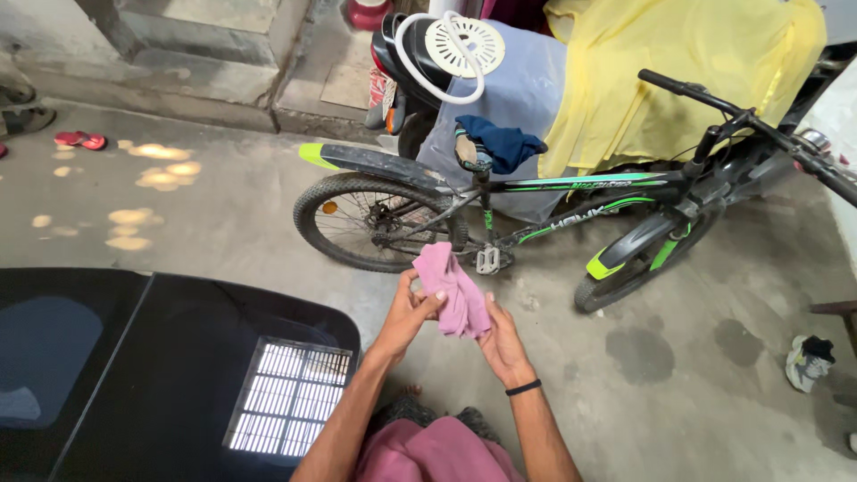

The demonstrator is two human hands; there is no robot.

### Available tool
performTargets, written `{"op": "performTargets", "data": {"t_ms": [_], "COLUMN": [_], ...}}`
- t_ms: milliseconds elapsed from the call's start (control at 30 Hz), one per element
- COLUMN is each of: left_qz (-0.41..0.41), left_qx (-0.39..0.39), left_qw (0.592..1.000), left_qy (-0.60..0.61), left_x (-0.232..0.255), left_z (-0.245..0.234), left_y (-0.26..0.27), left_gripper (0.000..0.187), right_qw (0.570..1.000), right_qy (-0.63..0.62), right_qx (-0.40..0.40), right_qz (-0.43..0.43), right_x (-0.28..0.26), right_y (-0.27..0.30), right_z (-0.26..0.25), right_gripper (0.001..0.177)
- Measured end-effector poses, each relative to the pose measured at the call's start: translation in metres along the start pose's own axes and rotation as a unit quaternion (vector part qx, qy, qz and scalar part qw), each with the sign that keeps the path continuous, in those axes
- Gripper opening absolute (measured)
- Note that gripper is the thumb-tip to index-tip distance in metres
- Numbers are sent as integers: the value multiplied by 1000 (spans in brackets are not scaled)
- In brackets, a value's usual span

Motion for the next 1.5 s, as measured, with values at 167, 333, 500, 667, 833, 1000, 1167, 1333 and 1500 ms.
{"op": "performTargets", "data": {"t_ms": [167,333,500,667,833,1000,1167,1333,1500], "left_qz": [3,15,-33,-115,-57,-42,1,-51,-87], "left_qx": [54,109,134,131,112,137,137,134,85], "left_qw": [998,992,990,983,992,988,988,986,991], "left_qy": [-37,-55,-36,58,-30,-60,-70,-80,60], "left_x": [4,-13,-11,-1,3,-16,-13,-30,-42], "left_z": [-26,-56,-56,-15,6,14,41,53,78], "left_y": [-31,-59,-97,-142,-202,-268,-313,-355,-403], "left_gripper": [54,39,35,43,51,41,37,38,31], "right_qw": [998,997,997,976,981,985,978,970,958], "right_qy": [20,37,30,-46,-109,-124,-179,-200,-207], "right_qx": [-19,-16,-44,-177,-124,-24,26,79,128], "right_qz": [-51,-62,-57,-116,-98,-118,-99,-110,-152], "right_x": [-27,-53,-81,-130,-188,-240,-262,-279,-296], "right_y": [-46,-84,-125,-168,-205,-236,-247,-257,-264], "right_z": [1,0,-12,-18,-52,-107,-146,-179,-204], "right_gripper": [26,21,18,9,26,35,34,33,32]}}
Point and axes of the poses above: each hand's wrist, its own y-axis away from the middle knuckle, its own z-axis out of the palm, x = y × z, the point moved 10 cm from there along -y, towards the middle knuckle, and after that the axes turned 3 degrees about -y, right-handed, at the moved point
